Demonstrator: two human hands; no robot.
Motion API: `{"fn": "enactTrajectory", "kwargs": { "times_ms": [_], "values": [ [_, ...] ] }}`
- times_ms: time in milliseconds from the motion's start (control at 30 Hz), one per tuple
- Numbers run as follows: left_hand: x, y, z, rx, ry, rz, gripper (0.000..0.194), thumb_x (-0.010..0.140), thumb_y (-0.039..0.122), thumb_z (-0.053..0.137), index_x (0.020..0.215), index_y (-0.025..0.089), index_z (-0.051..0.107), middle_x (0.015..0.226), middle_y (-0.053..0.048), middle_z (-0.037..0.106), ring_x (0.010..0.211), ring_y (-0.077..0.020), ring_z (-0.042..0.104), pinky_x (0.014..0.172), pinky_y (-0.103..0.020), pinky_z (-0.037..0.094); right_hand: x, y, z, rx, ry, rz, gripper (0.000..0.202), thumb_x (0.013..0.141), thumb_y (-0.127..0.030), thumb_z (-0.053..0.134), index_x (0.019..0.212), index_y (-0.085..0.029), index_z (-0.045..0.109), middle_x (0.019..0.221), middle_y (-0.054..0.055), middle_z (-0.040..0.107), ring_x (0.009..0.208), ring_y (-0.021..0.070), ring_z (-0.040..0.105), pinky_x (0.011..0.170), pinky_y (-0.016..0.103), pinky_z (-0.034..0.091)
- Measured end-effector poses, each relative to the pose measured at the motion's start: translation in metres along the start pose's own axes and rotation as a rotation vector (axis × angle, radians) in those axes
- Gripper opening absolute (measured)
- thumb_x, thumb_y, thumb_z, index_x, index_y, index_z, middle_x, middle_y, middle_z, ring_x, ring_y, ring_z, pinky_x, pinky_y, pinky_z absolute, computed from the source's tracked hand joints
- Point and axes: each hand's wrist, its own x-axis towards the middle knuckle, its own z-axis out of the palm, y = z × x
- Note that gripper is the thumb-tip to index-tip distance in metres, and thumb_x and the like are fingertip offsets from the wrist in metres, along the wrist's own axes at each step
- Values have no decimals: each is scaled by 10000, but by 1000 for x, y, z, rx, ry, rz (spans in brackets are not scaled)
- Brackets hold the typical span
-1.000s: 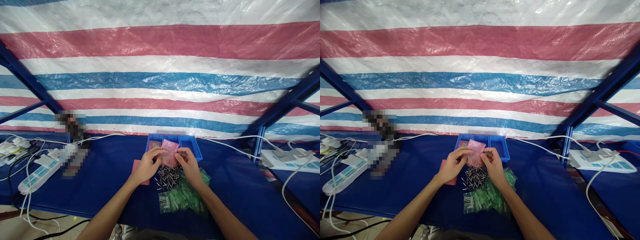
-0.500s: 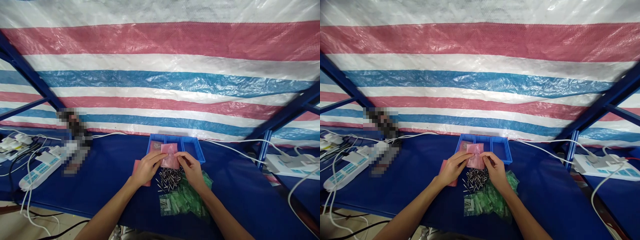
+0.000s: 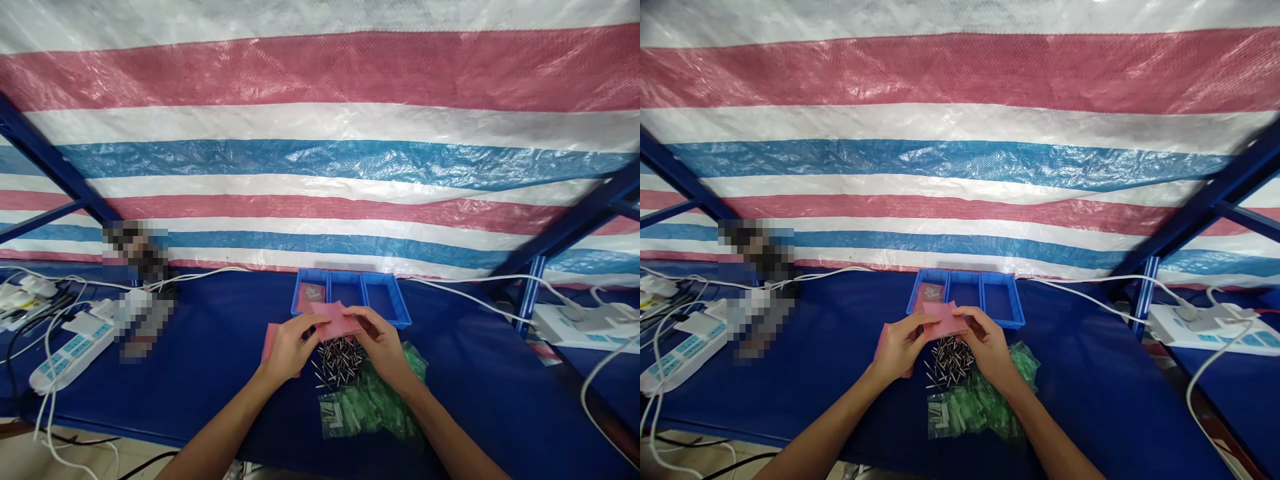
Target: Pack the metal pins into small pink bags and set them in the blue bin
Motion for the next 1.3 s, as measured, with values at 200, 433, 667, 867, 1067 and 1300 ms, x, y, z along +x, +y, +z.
{"fn": "enactTrajectory", "kwargs": {
  "times_ms": [200, 433, 667, 867, 1067, 1300],
  "values": [
    [2, 4, 3, -72, 22, -90, 137, 1002, 263, 692, 1105, 232, 777, 1035, -38, 810, 876, -193, 744, 813, -280, 573, 0, 4, -2, 28, -33, 26, 175, 971, -409, 725, 1064, -261, 742, 1054, 52, 693, 833, 202, 683, 754, 338, 628],
    [3, 5, 8, -103, 16, -170, 150, 1006, 355, 703, 1039, 224, 769, 914, -20, 787, 787, -172, 702, 733, -259, 525, 0, 1, 0, 21, -24, 82, 261, 964, -465, 731, 1115, -252, 731, 1070, 71, 734, 890, 233, 712, 776, 369, 637],
    [5, 8, 8, -68, 42, -115, 199, 1023, 389, 681, 1111, 242, 781, 951, -25, 783, 736, -165, 659, 676, -268, 511, 0, -3, 3, -28, -8, 77, 298, 1002, -512, 667, 1123, -246, 725, 979, 75, 745, 909, 258, 719, 709, 358, 608],
    [7, 10, 7, -65, 123, -53, 205, 1052, 356, 637, 1075, 221, 789, 913, -49, 700, 818, -179, 652, 710, -279, 527, -2, 0, 1, -192, 29, 41, 293, 1030, -495, 627, 1182, -252, 688, 1004, 62, 695, 743, 203, 646, 656, 330, 540],
    [6, 8, 8, -32, 153, 14, 150, 1045, 303, 648, 1107, 233, 765, 991, -55, 612, 932, -190, 622, 808, -307, 543, -6, 3, 1, -261, 40, -18, 227, 1054, -449, 595, 1184, -280, 675, 1135, 69, 654, 724, 189, 597, 658, 341, 509],
    [5, 9, 8, 50, 169, 79, 123, 1036, 244, 655, 1123, 245, 742, 1170, -82, 634, 1105, -228, 619, 950, -381, 541, -4, -4, 3, -364, 71, -113, 218, 1072, -425, 568, 1081, -270, 720, 1012, 61, 639, 780, 215, 567, 678, 346, 444]
  ]
}}
